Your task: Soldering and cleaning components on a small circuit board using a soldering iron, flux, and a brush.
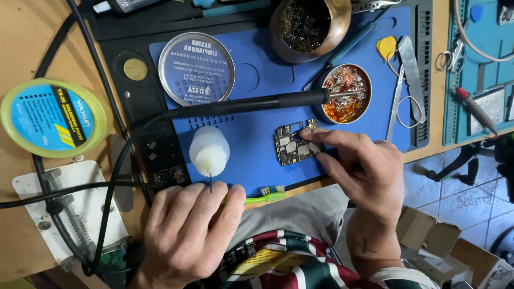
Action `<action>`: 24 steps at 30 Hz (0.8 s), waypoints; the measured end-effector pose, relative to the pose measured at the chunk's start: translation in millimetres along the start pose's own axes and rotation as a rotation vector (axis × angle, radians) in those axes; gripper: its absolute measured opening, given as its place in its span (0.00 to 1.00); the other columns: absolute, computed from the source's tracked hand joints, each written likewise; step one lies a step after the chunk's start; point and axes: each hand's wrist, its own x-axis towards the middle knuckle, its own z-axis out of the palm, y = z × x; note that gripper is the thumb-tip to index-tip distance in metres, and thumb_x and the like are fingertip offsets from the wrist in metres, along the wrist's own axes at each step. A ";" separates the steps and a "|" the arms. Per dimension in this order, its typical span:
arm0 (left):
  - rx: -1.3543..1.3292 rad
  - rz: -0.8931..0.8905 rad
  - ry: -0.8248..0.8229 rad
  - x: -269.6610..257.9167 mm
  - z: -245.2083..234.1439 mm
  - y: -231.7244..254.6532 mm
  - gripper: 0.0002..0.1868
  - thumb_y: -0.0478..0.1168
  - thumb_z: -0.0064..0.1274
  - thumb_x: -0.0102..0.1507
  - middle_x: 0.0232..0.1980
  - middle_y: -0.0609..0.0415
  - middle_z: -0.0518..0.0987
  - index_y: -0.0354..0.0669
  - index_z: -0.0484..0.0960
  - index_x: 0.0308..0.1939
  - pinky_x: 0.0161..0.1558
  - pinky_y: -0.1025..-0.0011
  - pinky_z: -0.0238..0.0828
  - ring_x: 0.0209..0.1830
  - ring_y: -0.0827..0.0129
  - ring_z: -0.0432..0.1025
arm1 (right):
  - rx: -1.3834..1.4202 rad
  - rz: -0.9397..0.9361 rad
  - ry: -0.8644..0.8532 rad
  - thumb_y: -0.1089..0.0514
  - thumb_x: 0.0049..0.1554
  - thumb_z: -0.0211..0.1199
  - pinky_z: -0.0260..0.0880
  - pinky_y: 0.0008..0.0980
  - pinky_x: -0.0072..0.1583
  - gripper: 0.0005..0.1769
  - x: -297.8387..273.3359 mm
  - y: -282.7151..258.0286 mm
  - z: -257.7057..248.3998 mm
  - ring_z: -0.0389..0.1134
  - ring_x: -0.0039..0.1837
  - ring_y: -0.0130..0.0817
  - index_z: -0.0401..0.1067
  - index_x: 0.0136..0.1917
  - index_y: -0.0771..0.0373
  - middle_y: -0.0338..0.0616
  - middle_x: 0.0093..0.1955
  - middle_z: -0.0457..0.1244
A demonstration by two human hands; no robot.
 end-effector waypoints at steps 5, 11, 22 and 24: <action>-0.008 -0.002 -0.005 4.1 -0.1 -1.8 0.05 0.33 0.60 0.75 0.42 0.49 0.83 0.43 0.89 0.44 0.35 0.60 0.68 0.36 0.61 0.74 | 0.009 0.005 -0.014 0.69 0.68 0.71 0.60 0.16 0.37 0.13 2.7 -1.7 -2.1 0.50 0.31 0.20 0.75 0.63 0.63 0.41 0.68 0.76; -0.008 -0.014 -0.032 3.3 -0.1 -1.5 0.05 0.32 0.60 0.75 0.43 0.50 0.83 0.44 0.88 0.45 0.36 0.60 0.67 0.36 0.61 0.74 | -0.006 0.019 -0.040 0.68 0.68 0.69 0.61 0.18 0.38 0.12 3.2 -2.7 -4.7 0.51 0.32 0.21 0.75 0.64 0.62 0.39 0.69 0.76; -0.067 -0.082 0.097 23.9 8.9 29.5 0.07 0.28 0.55 0.74 0.41 0.41 0.83 0.30 0.88 0.45 0.31 0.56 0.67 0.29 0.55 0.71 | 0.010 -0.084 -0.088 0.70 0.71 0.61 0.81 0.24 0.55 0.12 11.5 -3.8 -13.4 0.81 0.69 0.36 0.74 0.66 0.65 0.42 0.67 0.76; -0.025 -0.104 0.040 30.6 21.6 38.0 0.08 0.30 0.53 0.77 0.41 0.45 0.79 0.31 0.86 0.45 0.31 0.59 0.63 0.29 0.59 0.67 | 0.022 -0.084 -0.080 0.70 0.71 0.62 0.82 0.24 0.57 0.12 11.1 -4.3 -13.7 0.81 0.68 0.35 0.74 0.67 0.65 0.43 0.67 0.76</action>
